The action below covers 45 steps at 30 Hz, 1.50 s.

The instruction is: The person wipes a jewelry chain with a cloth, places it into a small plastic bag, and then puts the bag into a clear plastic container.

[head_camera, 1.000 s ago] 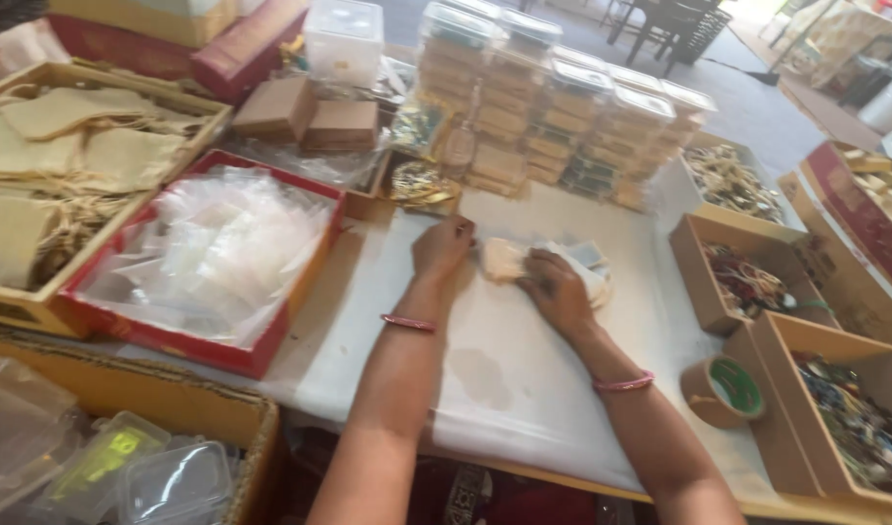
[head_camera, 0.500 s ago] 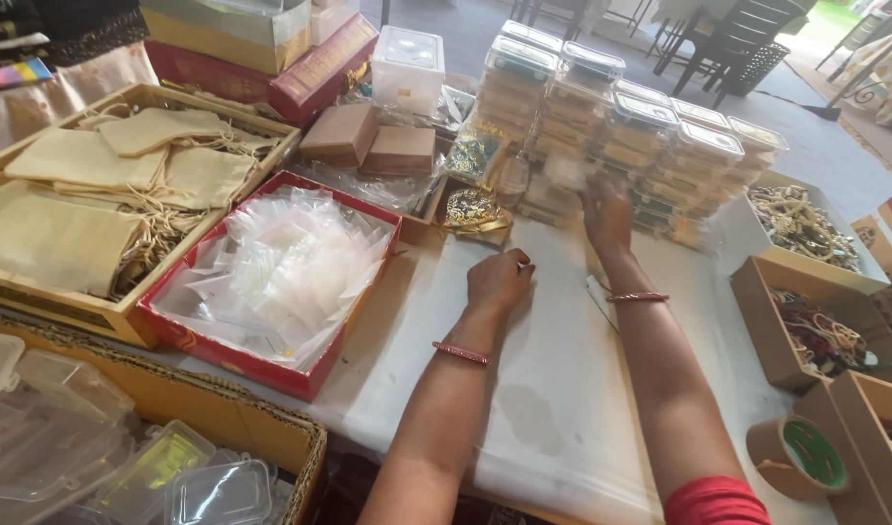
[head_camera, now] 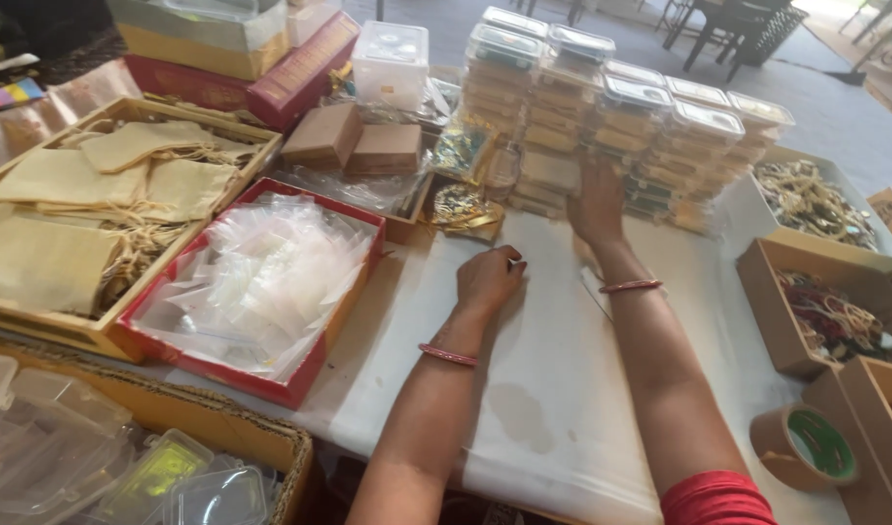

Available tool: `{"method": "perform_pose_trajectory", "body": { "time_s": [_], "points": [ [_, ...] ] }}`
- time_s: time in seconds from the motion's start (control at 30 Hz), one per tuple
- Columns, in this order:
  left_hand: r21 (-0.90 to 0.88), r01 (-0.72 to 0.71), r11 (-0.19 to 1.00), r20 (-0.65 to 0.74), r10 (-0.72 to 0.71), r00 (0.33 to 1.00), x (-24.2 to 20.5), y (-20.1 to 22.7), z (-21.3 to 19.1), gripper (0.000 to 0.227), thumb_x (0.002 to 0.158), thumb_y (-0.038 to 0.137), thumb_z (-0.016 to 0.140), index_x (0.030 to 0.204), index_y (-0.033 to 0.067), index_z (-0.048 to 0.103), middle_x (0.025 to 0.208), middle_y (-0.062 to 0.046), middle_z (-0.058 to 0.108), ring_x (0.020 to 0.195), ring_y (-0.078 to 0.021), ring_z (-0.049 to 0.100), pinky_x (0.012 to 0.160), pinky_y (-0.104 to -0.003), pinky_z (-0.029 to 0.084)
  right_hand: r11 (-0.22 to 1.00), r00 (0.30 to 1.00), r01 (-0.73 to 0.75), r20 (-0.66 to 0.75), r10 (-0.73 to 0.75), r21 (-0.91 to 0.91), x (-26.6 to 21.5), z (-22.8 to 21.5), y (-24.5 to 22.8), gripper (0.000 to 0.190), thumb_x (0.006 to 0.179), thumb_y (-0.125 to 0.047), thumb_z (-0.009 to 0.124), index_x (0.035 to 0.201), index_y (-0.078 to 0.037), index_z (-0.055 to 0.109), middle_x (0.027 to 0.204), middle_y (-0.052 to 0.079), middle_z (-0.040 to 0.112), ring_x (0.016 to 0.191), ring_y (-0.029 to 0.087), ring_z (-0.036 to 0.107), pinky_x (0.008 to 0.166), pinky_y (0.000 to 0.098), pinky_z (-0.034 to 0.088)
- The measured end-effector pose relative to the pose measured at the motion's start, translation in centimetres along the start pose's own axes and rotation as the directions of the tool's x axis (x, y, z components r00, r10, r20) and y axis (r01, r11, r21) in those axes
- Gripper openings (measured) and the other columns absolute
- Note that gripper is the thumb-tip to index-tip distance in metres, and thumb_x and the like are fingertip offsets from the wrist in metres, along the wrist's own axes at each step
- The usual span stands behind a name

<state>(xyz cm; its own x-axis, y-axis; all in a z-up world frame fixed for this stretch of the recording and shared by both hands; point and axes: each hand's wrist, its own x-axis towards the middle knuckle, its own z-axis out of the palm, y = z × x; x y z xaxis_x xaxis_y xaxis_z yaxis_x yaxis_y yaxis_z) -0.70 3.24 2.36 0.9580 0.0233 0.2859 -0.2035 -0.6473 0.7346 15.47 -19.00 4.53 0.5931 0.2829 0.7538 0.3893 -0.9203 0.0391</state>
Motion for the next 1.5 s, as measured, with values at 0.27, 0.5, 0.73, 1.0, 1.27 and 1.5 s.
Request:
{"method": "perform_pose_trajectory", "body": {
  "time_s": [0.27,0.5,0.73,1.0,1.27,1.5],
  "points": [
    [0.017,0.064,0.998,0.068,-0.065,0.996,0.2,-0.6,0.3,0.027,0.09,0.038,0.07,0.109,0.0201,0.077,0.099,-0.006,0.078,0.095,-0.0283,0.073,0.084,-0.043,0.055,0.967,0.964,-0.222,0.12,0.237,-0.127,-3.6,-16.5,13.3,0.052,0.093,-0.023,0.072,0.142,-0.008,0.06,0.161,0.022,0.038,0.145,0.042,0.04,0.115,0.0544,0.037],
    [0.137,-0.007,0.991,0.071,-0.003,0.997,-0.3,0.3,-0.6,0.027,0.093,0.037,0.069,0.112,0.0187,0.076,0.1,-0.006,0.077,0.095,-0.0298,0.072,0.082,-0.044,0.055,0.731,0.715,-0.589,0.198,0.67,-0.344,-13.2,-27.5,26.5,0.036,0.098,-0.029,0.068,0.132,-0.017,0.069,0.134,0.018,0.066,0.12,0.039,0.064,0.101,0.0508,0.05],
    [0.266,-0.114,0.957,0.068,0.099,0.993,-1.3,2.4,-1.1,0.022,0.092,0.034,0.07,0.105,0.0177,0.079,0.105,-0.006,0.073,0.102,-0.0306,0.067,0.087,-0.047,0.053,0.513,0.497,-0.723,0.168,0.851,-0.463,-21.1,-25.8,34.9,0.04,0.093,-0.036,0.075,0.129,-0.019,0.07,0.126,0.014,0.072,0.118,0.033,0.067,0.103,0.0463,0.051],
    [0.332,-0.193,0.923,0.052,0.186,0.981,-1.5,1.4,-0.4,0.023,0.088,0.035,0.074,0.102,0.018,0.079,0.102,-0.006,0.071,0.103,-0.0319,0.064,0.09,-0.045,0.052,0.684,0.343,-0.547,0.616,0.709,-0.483,-19.2,-24.1,30.4,0.03,0.092,-0.033,0.078,0.122,-0.03,0.079,0.139,0.002,0.071,0.127,0.023,0.067,0.112,0.0373,0.051],
    [0.34,-0.292,0.894,0.006,0.308,0.951,-1.8,0.7,0.1,0.025,0.085,0.033,0.076,0.102,0.0161,0.08,0.103,-0.01,0.07,0.101,-0.0341,0.064,0.087,-0.047,0.052,0.713,0.574,-0.554,0.423,0.701,-0.429,-18.5,-25.5,28.6,0.029,0.087,-0.016,0.072,0.111,-0.03,0.08,0.128,0.002,0.069,0.113,0.026,0.066,0.102,0.0417,0.05],
    [0.296,-0.306,0.905,0.012,0.317,0.948,-2.0,1.1,-0.2,0.022,0.09,0.031,0.074,0.103,0.0137,0.078,0.101,-0.009,0.07,0.099,-0.0331,0.065,0.084,-0.047,0.053,0.907,0.925,-0.377,-0.118,0.361,-0.188,-15.1,-29.1,25.5,0.005,0.099,-0.012,0.08,0.101,-0.007,0.079,0.104,0.013,0.077,0.079,0.017,0.07,0.068,0.0292,0.057]
  ]
}}
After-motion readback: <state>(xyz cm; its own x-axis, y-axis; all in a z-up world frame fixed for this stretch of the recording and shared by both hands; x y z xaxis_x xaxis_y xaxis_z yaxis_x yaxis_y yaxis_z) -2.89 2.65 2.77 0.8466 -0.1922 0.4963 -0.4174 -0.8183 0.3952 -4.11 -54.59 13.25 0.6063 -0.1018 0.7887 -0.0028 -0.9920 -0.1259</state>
